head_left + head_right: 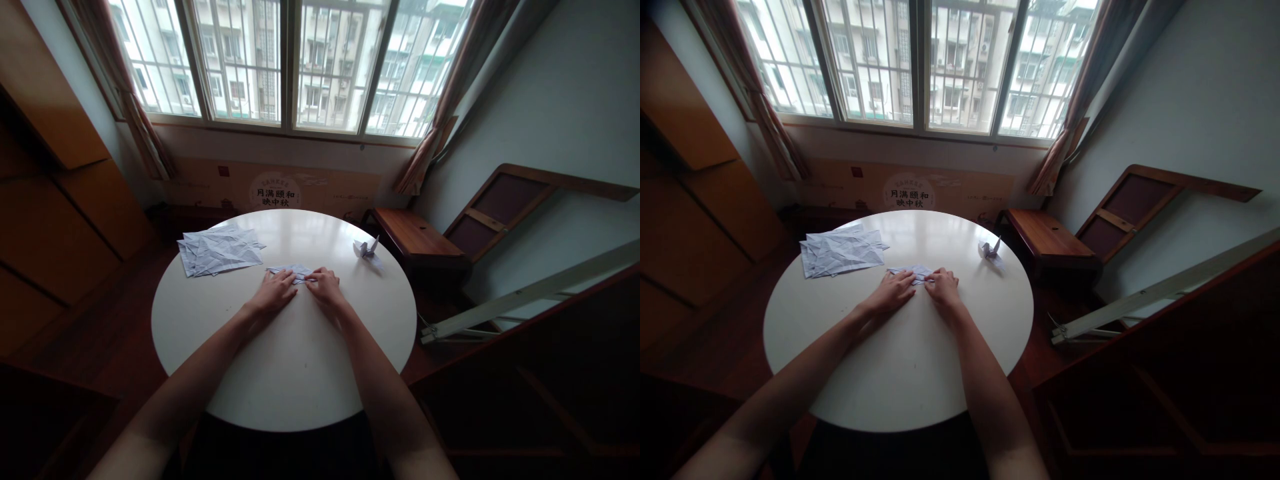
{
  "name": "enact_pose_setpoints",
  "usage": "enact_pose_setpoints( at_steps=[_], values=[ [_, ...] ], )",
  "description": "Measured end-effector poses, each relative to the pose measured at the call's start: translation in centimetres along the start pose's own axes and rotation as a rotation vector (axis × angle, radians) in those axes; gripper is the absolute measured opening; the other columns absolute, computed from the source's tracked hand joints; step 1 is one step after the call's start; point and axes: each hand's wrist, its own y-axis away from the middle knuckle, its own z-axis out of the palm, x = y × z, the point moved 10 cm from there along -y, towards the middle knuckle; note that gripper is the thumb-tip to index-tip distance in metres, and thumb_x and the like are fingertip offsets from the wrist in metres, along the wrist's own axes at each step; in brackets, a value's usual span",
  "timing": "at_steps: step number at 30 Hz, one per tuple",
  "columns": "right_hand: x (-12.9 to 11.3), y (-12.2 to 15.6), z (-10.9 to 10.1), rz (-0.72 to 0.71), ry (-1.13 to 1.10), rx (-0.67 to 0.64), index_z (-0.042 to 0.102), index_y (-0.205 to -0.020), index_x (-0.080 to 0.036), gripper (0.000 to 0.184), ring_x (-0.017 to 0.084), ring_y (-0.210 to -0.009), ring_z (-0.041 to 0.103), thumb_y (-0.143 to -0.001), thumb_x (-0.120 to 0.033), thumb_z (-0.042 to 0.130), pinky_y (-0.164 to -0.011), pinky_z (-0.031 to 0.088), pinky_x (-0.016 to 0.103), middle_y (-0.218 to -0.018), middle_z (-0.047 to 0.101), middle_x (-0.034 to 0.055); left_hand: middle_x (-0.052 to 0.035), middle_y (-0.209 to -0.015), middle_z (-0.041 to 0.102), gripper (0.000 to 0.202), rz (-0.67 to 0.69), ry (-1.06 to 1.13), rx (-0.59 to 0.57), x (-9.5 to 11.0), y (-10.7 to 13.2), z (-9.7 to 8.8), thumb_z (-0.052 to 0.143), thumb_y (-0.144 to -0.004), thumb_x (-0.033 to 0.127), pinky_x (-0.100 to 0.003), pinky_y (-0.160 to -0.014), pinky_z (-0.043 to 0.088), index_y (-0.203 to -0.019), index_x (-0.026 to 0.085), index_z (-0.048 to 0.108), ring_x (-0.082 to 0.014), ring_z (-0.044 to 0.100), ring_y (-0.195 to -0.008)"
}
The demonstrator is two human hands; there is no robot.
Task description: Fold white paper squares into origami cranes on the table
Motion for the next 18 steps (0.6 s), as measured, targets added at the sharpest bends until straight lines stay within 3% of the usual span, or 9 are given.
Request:
enact_pose_setpoints(
  at_steps=[8, 13, 16, 18],
  values=[
    [-0.4, 0.1, -0.1, -0.027, -0.021, 0.019, 0.073, -0.103, -0.031, 0.023, 0.024, -0.106, 0.053, -0.085, -0.037, 0.059, -0.093, 0.035, 0.041, -0.111, 0.06, 0.0061, -0.0166, -0.144, 0.041, 0.051, -0.023, -0.02, 0.061, 0.1, 0.2, -0.7, 0.041, -0.093, 0.05, -0.061, -0.109, 0.02, -0.133, 0.019, 0.048, -0.0352, 0.031, -0.135],
    [-2.1, 0.1, 0.0, -0.186, -0.17, -0.002, 0.074, -0.1, -0.025, 0.023, 0.016, -0.082, 0.062, -0.085, -0.036, 0.059, -0.087, 0.041, 0.034, -0.09, 0.066, 0.0032, -0.0144, -0.129, 0.052, 0.047, -0.047, -0.018, 0.113, 0.3, 0.4, -1.8, 0.043, -0.091, 0.051, -0.054, -0.106, 0.029, -0.127, 0.022, 0.054, -0.0319, 0.048, -0.118],
    [-2.1, -0.1, -0.6, -0.241, -0.232, 0.088, 0.073, -0.102, -0.023, 0.024, 0.016, -0.078, 0.063, -0.086, -0.026, 0.057, -0.082, 0.046, 0.03, -0.088, 0.067, 0.0039, -0.0111, -0.125, 0.056, 0.041, -0.01, 0.025, 0.101, 0.6, 0.3, -2.0, 0.042, -0.093, 0.048, -0.053, -0.106, 0.029, -0.124, 0.025, 0.057, -0.0283, 0.052, -0.114],
    [-1.5, -0.3, -1.1, -0.235, -0.234, 0.182, 0.074, -0.101, -0.022, 0.024, 0.018, -0.087, 0.063, -0.084, -0.021, 0.057, -0.086, 0.047, 0.031, -0.094, 0.068, 0.0058, -0.0094, -0.123, 0.059, 0.038, 0.011, 0.069, 0.088, 0.8, 0.2, -2.0, 0.041, -0.094, 0.046, -0.054, -0.107, 0.027, -0.118, 0.025, 0.06, -0.0265, 0.054, -0.113]
  ],
)
